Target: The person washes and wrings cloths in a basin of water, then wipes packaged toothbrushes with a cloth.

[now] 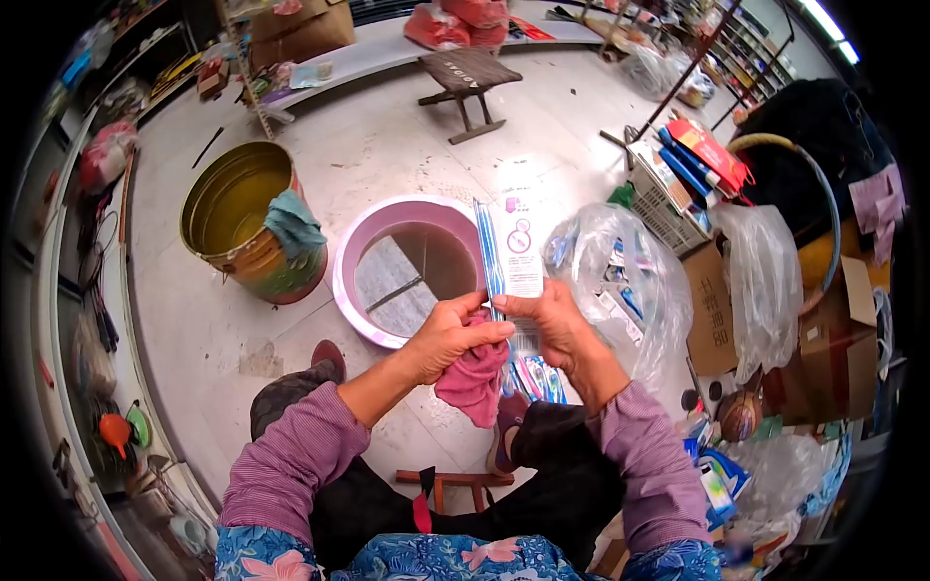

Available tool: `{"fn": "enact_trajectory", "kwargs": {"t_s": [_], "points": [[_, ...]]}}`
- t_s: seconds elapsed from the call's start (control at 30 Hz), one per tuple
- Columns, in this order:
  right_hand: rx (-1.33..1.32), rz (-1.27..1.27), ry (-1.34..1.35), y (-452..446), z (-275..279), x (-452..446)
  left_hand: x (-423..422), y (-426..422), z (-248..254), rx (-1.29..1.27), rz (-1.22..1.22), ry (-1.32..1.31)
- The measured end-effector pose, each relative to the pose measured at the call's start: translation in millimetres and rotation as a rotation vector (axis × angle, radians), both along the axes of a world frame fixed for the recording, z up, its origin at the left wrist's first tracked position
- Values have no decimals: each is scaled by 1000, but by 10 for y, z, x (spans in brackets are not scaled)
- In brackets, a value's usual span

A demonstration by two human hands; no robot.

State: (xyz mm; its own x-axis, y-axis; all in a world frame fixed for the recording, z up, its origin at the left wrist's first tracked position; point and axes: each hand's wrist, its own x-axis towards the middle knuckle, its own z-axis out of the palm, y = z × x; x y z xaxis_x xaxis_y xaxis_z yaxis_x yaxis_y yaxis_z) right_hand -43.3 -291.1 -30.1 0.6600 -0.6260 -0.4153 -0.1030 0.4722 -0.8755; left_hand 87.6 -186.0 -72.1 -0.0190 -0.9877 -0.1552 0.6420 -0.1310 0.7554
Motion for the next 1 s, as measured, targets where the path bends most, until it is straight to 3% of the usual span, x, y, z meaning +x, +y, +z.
{"fn": "enact_trajectory", "kwargs": {"t_s": [0.1,0.27,0.4,0.5,0.63,0.73,0.8,0.9,1.0], "points": [[28,-21,-36,114,-42,44,37,65,69,-103,6,-214],[111,-18,-110,216,-44,-3,124,168,-49,39,-39,-144],[33,86,-110,142,-24,-34,188,179,56,57,-3,-12],[-240,81,-106,141,111,-58,205,173,156,4,-32,86],[-1142,10,83,-109,37,-197,339,171,186,60,-143,102],[-1579,62,178,-282,148,-355,432,175,129,8,-182,-37],[-1620,117,258,-270,150,-401,447,188,112,72,-191,-13],[-1742,282,178,-131,225,-399,437,202,71,73,-331,99],[-1817,279,124,-74,138,-341,312,241,93,160,-383,155]]}}
